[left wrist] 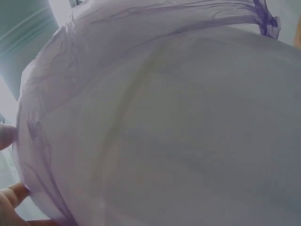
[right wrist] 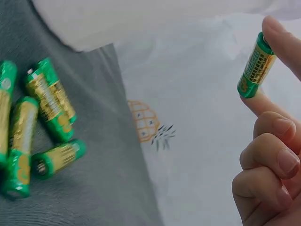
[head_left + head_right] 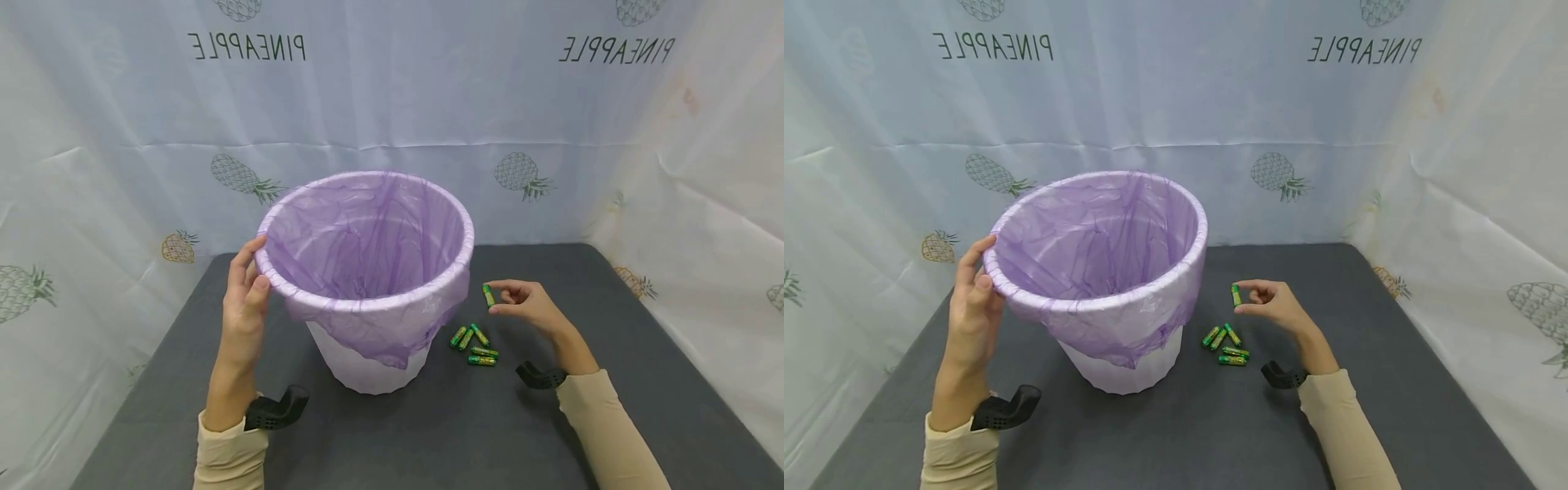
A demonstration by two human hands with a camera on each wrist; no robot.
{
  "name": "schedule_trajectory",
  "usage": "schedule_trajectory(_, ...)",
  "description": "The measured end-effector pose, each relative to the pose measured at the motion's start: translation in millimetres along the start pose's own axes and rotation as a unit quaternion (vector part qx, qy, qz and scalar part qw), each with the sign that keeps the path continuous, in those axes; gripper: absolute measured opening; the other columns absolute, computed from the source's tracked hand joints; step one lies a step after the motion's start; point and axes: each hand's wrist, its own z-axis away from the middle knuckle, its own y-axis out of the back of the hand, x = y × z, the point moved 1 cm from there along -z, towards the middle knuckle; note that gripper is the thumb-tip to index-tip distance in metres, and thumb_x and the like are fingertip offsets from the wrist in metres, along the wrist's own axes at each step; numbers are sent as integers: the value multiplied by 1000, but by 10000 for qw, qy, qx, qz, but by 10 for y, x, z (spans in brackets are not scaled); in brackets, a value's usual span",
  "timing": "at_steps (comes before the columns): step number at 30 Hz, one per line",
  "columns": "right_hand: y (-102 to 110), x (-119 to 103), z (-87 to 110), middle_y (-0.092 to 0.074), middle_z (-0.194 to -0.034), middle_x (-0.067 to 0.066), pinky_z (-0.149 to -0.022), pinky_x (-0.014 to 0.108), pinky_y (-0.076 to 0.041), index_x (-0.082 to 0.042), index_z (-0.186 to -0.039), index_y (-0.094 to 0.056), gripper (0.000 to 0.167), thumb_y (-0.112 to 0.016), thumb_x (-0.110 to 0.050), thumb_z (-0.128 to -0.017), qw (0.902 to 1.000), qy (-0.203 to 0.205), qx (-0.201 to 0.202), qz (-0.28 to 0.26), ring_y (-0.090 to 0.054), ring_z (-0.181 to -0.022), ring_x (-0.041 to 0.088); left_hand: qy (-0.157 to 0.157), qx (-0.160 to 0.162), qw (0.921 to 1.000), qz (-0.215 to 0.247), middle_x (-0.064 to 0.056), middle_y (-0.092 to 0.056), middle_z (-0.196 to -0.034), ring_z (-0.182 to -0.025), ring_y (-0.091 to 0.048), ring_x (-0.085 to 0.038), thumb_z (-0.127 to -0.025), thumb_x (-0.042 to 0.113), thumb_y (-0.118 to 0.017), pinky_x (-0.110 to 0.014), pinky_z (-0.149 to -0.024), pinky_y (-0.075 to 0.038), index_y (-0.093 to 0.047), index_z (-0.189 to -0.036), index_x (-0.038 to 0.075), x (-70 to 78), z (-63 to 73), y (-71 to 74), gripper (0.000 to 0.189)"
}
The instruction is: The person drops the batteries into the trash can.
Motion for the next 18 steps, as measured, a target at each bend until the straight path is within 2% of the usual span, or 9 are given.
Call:
schedule_trajectory(10,69,-246,-23,-33,-65,-7,-50,30,-26,-5,-120,-64,37,-67,2,-84,9989,414,-120,-171,-20,-55,17,-182,-72,9997,110,-3,-55,-132,-117,-52,-11,-98,10,-39,-17,-101,-41,-35,-143,10,5,6,-9,45)
schedule_trajectory(18,94,-392,-38,-30,-66,-2,-50,32,-25,-11,-118,-67,38,-65,7,-84,9958,788,-236,-395,-18,-55,19,-13,28,10000,60,-2,-55,-131,-116,-53,-9,-97,11,-40,-17,-100,-41,-35,-143,12,1,1,-5,46)
